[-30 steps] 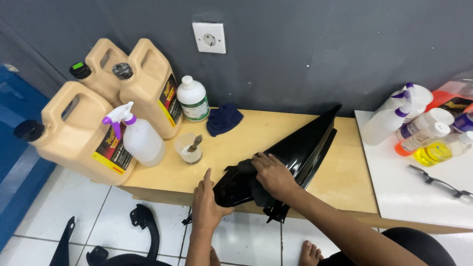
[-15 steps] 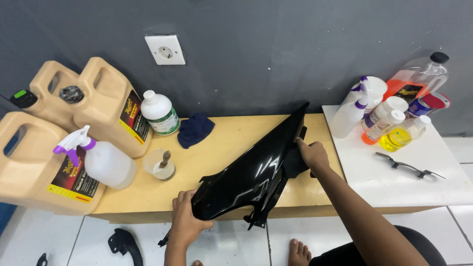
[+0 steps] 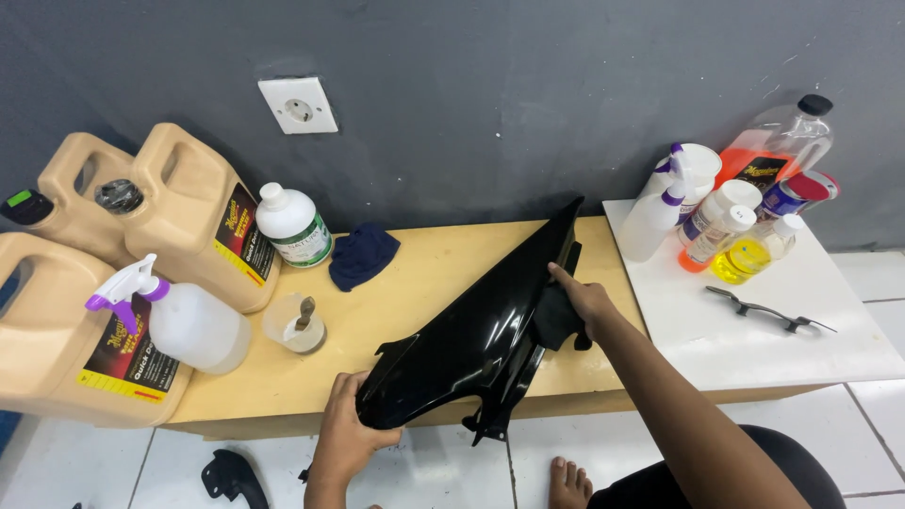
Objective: The person wipes a black motorcycle part with a cloth, then uses a brush to apply a white compound from a cup onto the part's surface. The person continues spreading the compound across the part.
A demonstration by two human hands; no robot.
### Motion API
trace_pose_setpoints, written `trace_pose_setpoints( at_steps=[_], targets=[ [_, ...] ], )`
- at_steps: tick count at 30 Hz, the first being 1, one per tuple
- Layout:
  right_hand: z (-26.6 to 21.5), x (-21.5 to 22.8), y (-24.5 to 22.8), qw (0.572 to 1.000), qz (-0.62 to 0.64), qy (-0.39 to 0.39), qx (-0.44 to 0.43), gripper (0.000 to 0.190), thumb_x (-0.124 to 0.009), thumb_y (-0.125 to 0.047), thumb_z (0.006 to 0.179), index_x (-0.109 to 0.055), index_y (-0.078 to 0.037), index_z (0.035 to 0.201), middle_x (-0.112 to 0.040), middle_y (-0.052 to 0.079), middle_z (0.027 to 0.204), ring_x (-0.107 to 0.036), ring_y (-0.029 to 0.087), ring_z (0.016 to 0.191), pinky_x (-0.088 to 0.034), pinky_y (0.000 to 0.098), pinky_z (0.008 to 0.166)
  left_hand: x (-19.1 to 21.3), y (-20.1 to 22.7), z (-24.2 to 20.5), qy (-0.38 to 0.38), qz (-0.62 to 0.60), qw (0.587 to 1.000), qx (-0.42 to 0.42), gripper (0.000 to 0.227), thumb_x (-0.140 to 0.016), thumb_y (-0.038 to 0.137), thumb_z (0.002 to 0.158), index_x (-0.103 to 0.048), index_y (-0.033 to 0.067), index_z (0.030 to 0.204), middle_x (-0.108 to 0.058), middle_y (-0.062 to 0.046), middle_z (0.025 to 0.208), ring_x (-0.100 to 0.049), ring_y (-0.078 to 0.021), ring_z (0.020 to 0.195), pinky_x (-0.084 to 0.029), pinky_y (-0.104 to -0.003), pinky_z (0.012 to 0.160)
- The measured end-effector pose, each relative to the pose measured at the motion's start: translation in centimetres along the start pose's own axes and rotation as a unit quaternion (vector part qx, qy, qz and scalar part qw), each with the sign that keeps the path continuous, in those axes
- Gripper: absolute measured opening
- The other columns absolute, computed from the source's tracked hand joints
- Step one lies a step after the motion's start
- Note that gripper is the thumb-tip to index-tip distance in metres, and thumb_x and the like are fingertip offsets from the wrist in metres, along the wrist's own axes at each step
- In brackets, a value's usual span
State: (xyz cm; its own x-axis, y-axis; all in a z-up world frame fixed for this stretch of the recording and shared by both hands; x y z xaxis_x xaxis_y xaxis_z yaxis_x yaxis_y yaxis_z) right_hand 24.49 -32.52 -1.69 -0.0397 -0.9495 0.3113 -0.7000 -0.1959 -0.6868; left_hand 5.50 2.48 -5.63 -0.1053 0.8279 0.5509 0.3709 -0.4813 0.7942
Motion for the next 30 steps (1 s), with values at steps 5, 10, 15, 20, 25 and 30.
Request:
trace_pose_setpoints(
  at_steps=[5,10,15,20,25,30],
  targets=[
    [-0.5,0.8,0.0,1.000,-0.008,0.017,-0.013,0.085,-0.070,-0.063,0.079,-0.060,0.005,0.130,-0.066,0.023,0.129,-0.063,0.040,0.119,-0.051,0.0492,0.102,-0.4,0.4,0.2,-0.006,-0.005,1.000,-0.002,0.084,-0.092,0.013,0.056,-0.060,0.0170,0.134,-0.056,-0.001,0.118,-0.061,-0.0163,0.116,-0.052,-0.031,0.098],
    [1.2,1.4,0.4,0.998,-0.036,0.042,0.007,0.085,-0.069,-0.064,0.082,-0.060,0.006,0.128,-0.067,0.023,0.125,-0.065,0.038,0.115,-0.053,0.0449,0.098,-1.2,1.2,0.4,-0.011,0.003,1.000,-0.007,0.091,-0.096,0.015,0.060,-0.055,0.0165,0.141,-0.055,-0.002,0.121,-0.060,-0.0169,0.121,-0.053,-0.033,0.104],
    [2.2,1.6,0.7,0.995,-0.067,0.075,0.007,0.080,-0.068,-0.068,0.084,-0.061,0.005,0.115,-0.067,0.020,0.112,-0.065,0.037,0.102,-0.052,0.0455,0.086,-2.6,-1.2,2.2,0.037,0.161,0.983,-0.080,0.100,-0.096,0.041,0.058,-0.052,0.0367,0.148,-0.055,0.005,0.119,-0.049,-0.0187,0.125,-0.031,-0.046,0.107],
    [3.0,1.3,0.9,0.990,-0.102,0.083,0.049,0.077,-0.065,-0.066,0.089,-0.062,0.008,0.111,-0.069,0.022,0.106,-0.068,0.036,0.094,-0.055,0.0414,0.077,-2.9,-1.2,1.4,0.064,0.180,0.978,-0.079,0.100,-0.097,0.045,0.061,-0.050,0.0281,0.148,-0.058,0.005,0.132,-0.049,-0.0169,0.130,-0.029,-0.046,0.106],
    [3.9,1.1,1.0,0.979,-0.153,0.100,0.086,0.079,-0.063,-0.067,0.093,-0.063,0.011,0.106,-0.069,0.023,0.102,-0.067,0.038,0.090,-0.053,0.0438,0.073,-2.8,-1.3,0.1,0.102,0.180,0.977,-0.050,0.115,-0.099,0.048,0.063,-0.038,0.0178,0.155,-0.049,-0.004,0.148,-0.044,-0.0232,0.139,-0.027,-0.052,0.111],
    [4.9,0.9,1.3,0.973,-0.176,0.123,0.090,0.081,-0.061,-0.070,0.097,-0.062,0.010,0.105,-0.068,0.024,0.102,-0.066,0.041,0.089,-0.051,0.0470,0.070,-0.9,-2.6,-4.2,0.408,-0.092,0.892,0.168,0.101,-0.073,0.063,0.073,-0.037,0.0091,0.151,-0.030,-0.017,0.147,-0.028,-0.0449,0.136,-0.025,-0.068,0.108]
  ],
)
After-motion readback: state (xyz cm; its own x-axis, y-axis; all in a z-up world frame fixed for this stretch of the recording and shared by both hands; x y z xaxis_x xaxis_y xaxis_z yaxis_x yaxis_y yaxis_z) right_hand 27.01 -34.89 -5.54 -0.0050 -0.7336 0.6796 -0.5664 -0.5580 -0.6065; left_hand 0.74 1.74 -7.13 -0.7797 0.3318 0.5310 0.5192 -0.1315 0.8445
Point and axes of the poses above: each hand's wrist, its own z-axis towards the middle knuckle, its own x-axis out of the back of the hand, y = z × x, the point moved 4 cm from there along z, towards the middle knuckle
